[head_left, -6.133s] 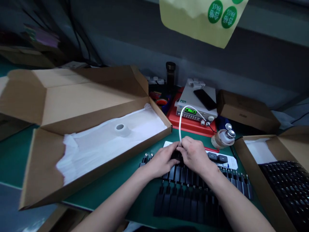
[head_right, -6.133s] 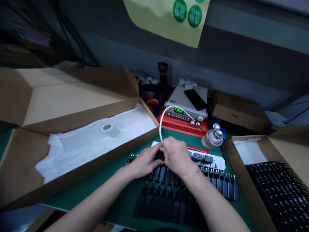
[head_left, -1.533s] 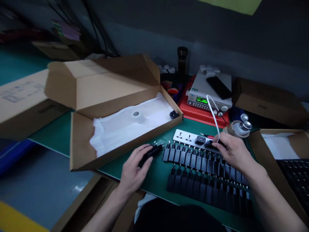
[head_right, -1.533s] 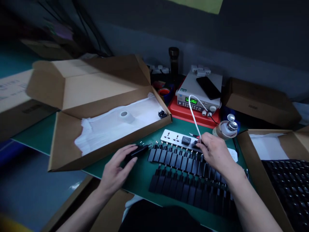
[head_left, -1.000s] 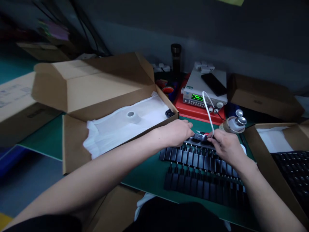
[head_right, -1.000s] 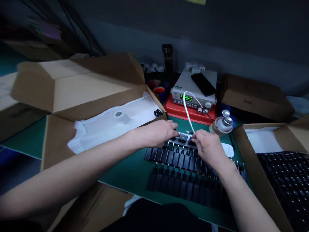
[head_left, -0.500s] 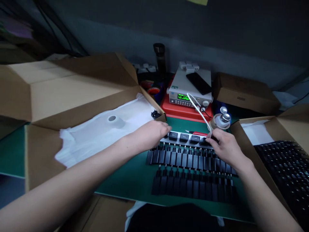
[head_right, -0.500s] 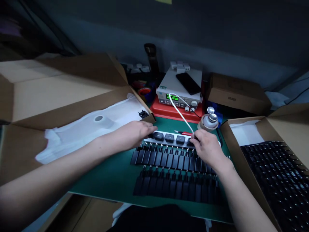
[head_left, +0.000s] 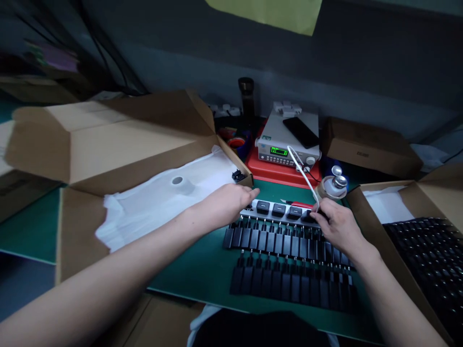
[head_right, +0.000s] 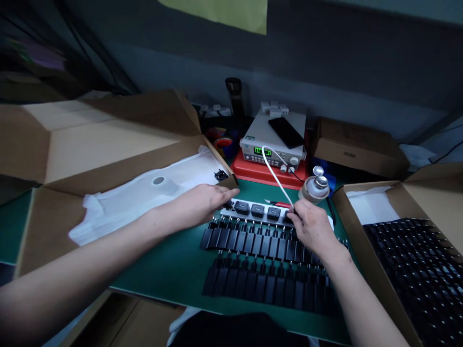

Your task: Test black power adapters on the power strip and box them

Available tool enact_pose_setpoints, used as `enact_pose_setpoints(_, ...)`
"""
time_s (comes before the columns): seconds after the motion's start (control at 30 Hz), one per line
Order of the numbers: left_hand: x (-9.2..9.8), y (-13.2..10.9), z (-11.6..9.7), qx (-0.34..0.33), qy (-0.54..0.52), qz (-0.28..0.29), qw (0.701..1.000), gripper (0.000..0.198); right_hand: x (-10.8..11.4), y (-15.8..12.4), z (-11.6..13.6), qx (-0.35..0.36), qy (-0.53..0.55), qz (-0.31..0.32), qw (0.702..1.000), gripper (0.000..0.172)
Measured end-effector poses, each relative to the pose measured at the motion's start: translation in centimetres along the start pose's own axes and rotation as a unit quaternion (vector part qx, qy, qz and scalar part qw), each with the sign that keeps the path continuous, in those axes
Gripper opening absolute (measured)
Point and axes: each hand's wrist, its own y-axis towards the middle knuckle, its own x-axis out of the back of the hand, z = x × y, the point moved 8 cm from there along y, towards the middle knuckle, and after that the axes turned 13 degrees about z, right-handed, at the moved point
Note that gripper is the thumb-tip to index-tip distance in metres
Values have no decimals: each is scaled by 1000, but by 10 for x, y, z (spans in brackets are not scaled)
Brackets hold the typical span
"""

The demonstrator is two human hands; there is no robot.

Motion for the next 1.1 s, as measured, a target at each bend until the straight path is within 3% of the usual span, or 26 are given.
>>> enact_pose_setpoints(0.2, -1, 11, -15, 6, 49, 57, 997, 80, 0, 0, -1, 2, 6, -5, 1000, 10)
enact_pose_setpoints(0.33, -9, 14, -8, 10, 44, 66, 997, 74, -1, -2, -2, 8, 6, -13, 1000, 11)
enact_pose_setpoints(0.43, -13, 14, -5, 16, 46, 48, 998, 79, -2, -2, -1, 16, -2, -18, 1000, 12)
enact_pose_setpoints(0.53, -8, 17, -19, -8, 26, 0, 1000, 73, 0, -2, -1, 13, 10, -30, 999, 13)
enact_pose_setpoints(0.67, -1, 32, -45, -24, -47, -76, 996, 57, 15, -11, -22, -33, 158, -78, 984, 12)
enact_pose_setpoints(0.8, -5, 43, -48, -6, -107, -67, 992, 28, 29, -34, -55, -87, 289, -142, 943, 15)
enact_pose_setpoints(0.9, 2, 38, -48, -55, -162, -79, 982, 22, 30, -43, -63, -102, 293, -119, 943, 18)
enact_pose_setpoints(1.1, 7, 48, -70, -56, -185, -44, 980, 60, 21, -36, -43, -101, 114, -40, 988, 17)
